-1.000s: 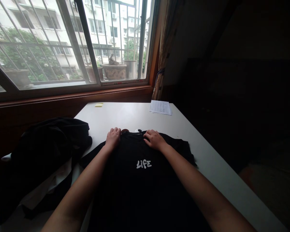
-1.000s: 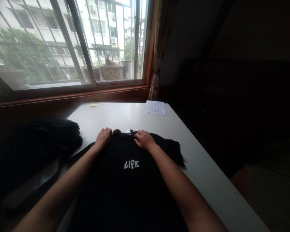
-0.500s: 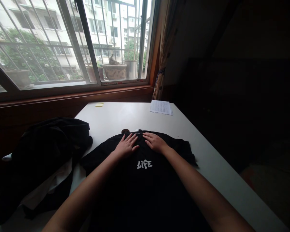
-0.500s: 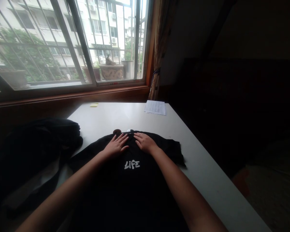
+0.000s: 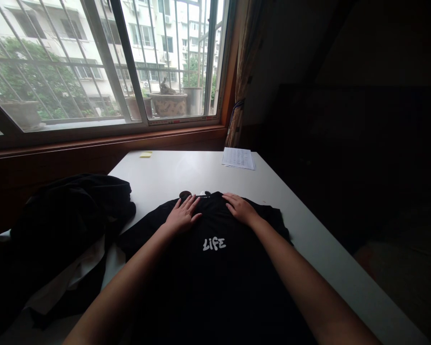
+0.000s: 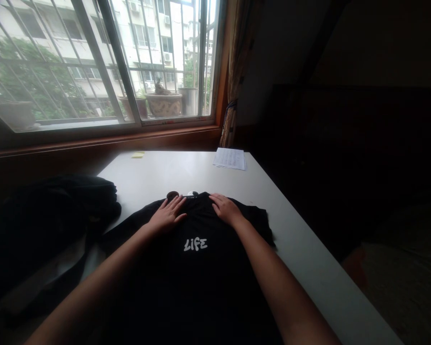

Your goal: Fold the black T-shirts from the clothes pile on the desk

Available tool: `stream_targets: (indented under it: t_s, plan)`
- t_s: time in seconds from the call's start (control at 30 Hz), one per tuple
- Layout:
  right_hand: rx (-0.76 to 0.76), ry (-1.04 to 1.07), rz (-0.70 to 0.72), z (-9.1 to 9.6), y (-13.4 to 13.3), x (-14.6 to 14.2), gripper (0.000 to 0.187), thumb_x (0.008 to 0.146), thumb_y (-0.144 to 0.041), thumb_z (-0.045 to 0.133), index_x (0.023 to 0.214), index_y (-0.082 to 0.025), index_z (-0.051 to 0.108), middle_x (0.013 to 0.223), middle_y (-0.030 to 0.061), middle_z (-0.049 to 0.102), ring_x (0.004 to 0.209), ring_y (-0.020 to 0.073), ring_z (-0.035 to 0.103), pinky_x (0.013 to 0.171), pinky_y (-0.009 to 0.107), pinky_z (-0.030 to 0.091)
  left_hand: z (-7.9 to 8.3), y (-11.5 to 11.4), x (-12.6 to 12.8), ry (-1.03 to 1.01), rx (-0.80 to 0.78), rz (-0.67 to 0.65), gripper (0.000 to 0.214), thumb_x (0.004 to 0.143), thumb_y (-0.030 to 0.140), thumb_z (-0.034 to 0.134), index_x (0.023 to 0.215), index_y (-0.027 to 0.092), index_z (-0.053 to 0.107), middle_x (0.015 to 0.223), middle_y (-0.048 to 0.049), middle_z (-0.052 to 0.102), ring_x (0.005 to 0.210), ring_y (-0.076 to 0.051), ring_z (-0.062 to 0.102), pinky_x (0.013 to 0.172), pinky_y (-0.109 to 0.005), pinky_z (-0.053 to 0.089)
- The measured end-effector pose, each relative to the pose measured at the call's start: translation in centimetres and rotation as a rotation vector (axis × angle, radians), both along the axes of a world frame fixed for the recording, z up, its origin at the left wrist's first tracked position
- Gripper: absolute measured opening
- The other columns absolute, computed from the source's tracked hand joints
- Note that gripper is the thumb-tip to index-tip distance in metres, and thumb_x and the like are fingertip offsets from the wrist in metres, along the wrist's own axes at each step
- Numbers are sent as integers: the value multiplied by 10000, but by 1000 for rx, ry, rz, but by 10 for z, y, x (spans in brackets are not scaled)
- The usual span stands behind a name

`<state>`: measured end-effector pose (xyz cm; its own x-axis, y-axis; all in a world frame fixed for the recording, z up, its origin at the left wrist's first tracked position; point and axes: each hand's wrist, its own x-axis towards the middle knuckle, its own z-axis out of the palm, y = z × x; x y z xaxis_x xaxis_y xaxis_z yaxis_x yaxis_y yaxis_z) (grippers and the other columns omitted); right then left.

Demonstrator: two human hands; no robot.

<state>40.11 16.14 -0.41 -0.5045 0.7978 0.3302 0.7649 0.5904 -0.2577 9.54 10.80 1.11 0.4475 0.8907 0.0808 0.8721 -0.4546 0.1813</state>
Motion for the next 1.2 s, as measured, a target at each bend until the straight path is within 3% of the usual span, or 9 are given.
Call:
stream_targets:
  t_s: [0.2,0.37,0.8,1.2]
  plan:
    - [-173,-180,-36,0,3,5,567,1034,-488,312,1568,-305,362,1645,-20,303,1530,249,235,1252,502,201,0,2,-18,66,-31,81,681,1033,614,241,1608,250,234,1677,-15,98,1560,-246,69,1262,-527,89]
    - [-239,-236,-99,1,3,8,637,1024,-601,240,1602,-335,260,1676,-50,189,1554,253,129,1257,522,117,2,0,-24,100,-50,171,682,1035,600,226,1611,234,221,1675,-21,93,1561,-241,64,1257,-539,71]
    - [-240,-271,-140,3,0,13,666,1006,-647,211,1606,-358,236,1686,-45,166,1557,243,112,1258,498,104,3,0,-32,109,-55,272,688,1028,594,217,1608,224,230,1678,-28,127,1562,-245,67,1251,-539,97]
    - [-254,-287,-232,-1,4,55,659,998,-654,204,1593,-379,270,1685,-47,181,1553,251,138,1255,493,140,3,-1,-39,141,-27,303,704,1031,583,196,1612,186,211,1676,-36,123,1562,-235,79,1250,-525,120]
